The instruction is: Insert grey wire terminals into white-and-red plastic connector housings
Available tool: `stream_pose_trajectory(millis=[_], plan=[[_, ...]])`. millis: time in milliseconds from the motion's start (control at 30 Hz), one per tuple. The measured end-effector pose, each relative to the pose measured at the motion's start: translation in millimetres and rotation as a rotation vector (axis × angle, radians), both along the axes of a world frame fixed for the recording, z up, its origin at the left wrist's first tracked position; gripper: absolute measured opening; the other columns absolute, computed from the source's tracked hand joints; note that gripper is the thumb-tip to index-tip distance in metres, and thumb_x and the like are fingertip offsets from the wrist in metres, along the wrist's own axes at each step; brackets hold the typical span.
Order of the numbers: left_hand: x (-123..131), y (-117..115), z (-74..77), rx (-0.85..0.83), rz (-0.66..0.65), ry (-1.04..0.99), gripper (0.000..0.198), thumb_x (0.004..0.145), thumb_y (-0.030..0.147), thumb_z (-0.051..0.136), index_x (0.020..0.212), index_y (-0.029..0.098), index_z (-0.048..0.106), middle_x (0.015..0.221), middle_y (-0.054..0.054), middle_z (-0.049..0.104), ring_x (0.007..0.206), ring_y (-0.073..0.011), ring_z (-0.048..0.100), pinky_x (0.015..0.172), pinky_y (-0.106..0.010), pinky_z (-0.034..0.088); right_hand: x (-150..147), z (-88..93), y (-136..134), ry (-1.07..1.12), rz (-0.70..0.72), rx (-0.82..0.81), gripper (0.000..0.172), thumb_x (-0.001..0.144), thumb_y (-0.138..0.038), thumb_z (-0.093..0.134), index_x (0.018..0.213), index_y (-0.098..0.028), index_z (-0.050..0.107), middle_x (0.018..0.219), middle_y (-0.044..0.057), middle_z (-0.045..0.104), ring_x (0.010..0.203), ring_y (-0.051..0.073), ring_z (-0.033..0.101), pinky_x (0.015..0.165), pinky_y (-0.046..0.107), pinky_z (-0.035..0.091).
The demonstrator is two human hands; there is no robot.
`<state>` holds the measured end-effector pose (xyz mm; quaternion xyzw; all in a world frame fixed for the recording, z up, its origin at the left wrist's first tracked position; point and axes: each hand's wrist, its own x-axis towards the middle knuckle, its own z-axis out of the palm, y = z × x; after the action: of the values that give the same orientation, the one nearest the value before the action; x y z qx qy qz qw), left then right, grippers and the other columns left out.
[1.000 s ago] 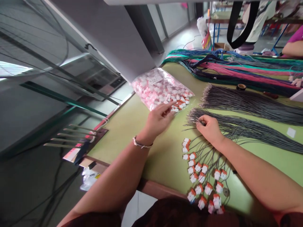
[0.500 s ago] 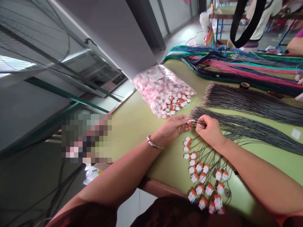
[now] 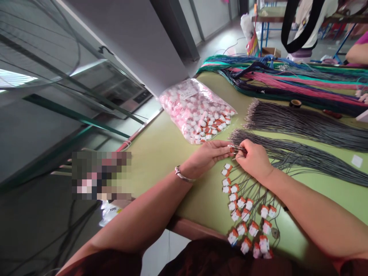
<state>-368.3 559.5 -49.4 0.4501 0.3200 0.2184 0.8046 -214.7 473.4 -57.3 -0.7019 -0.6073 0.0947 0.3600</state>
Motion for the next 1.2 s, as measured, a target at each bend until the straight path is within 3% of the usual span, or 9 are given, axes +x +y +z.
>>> stream_pose_trajectory(millis=[100,233,433,633,1000,1200], plan=[[-0.2,0.2,-1.8,0.074,0.003,0.067,0.025,0.066,0.021,0.079,0.087,0.009,0.072,0.072,-0.007,0.072,0.061,-0.0099,0.065,0.062,-0.019,0.053,0.7,-1.7,-1.7,-0.093,0.045,0.005,0.012,0.072,-0.022,0.050,0.079,-0.019,0.058,0.066,0.003,0.064,0.059,0.016,0.057,0.061,0.026,0.040],[2.6,-1.9,-3.0,0.004,-0.018,0.068,0.019,0.067,0.023,0.079,0.077,0.009,0.070,0.064,-0.005,0.069,0.052,-0.0072,0.061,0.054,-0.016,0.049,0.6,-5.5,-4.0,-0.130,0.117,0.016,0.013,0.074,-0.023,0.049,0.082,-0.019,0.058,0.069,0.004,0.065,0.061,0.017,0.057,0.061,0.026,0.039],[4.2,-4.8,-2.4,-0.016,-0.035,0.027,0.019,0.071,0.023,0.076,0.071,0.008,0.065,0.059,-0.005,0.068,0.049,-0.0068,0.060,0.049,-0.013,0.046,0.1,-4.5,-4.7,-0.033,0.152,-0.008,0.010,0.072,-0.023,0.051,0.079,-0.019,0.057,0.068,0.003,0.064,0.058,0.015,0.054,0.058,0.025,0.038],[3.0,-2.4,0.0,-0.056,0.015,0.050,0.013,0.076,0.017,0.071,0.073,0.007,0.064,0.059,-0.005,0.067,0.048,-0.0072,0.061,0.050,-0.014,0.048,3.5,-2.5,-2.0,0.224,0.110,0.009,0.007,0.068,-0.022,0.052,0.071,-0.018,0.057,0.057,-0.002,0.057,0.049,0.009,0.045,0.051,0.022,0.036],[2.8,-3.9,3.0,-0.056,0.006,0.083,0.011,0.079,0.014,0.067,0.073,0.007,0.062,0.059,-0.006,0.067,0.047,-0.0074,0.061,0.050,-0.015,0.049,1.3,-1.5,-0.3,0.166,0.088,0.031,0.010,0.065,-0.021,0.050,0.070,-0.017,0.058,0.054,-0.002,0.055,0.048,0.009,0.045,0.050,0.021,0.037],[4.5,-5.3,0.0,-0.045,-0.010,0.056,0.012,0.072,0.015,0.073,0.074,0.007,0.064,0.060,-0.005,0.068,0.048,-0.0071,0.061,0.050,-0.015,0.049,0.2,-6.1,-0.1,0.130,0.124,0.026,0.008,0.066,-0.021,0.050,0.071,-0.018,0.056,0.056,-0.001,0.058,0.048,0.009,0.046,0.050,0.021,0.036]])
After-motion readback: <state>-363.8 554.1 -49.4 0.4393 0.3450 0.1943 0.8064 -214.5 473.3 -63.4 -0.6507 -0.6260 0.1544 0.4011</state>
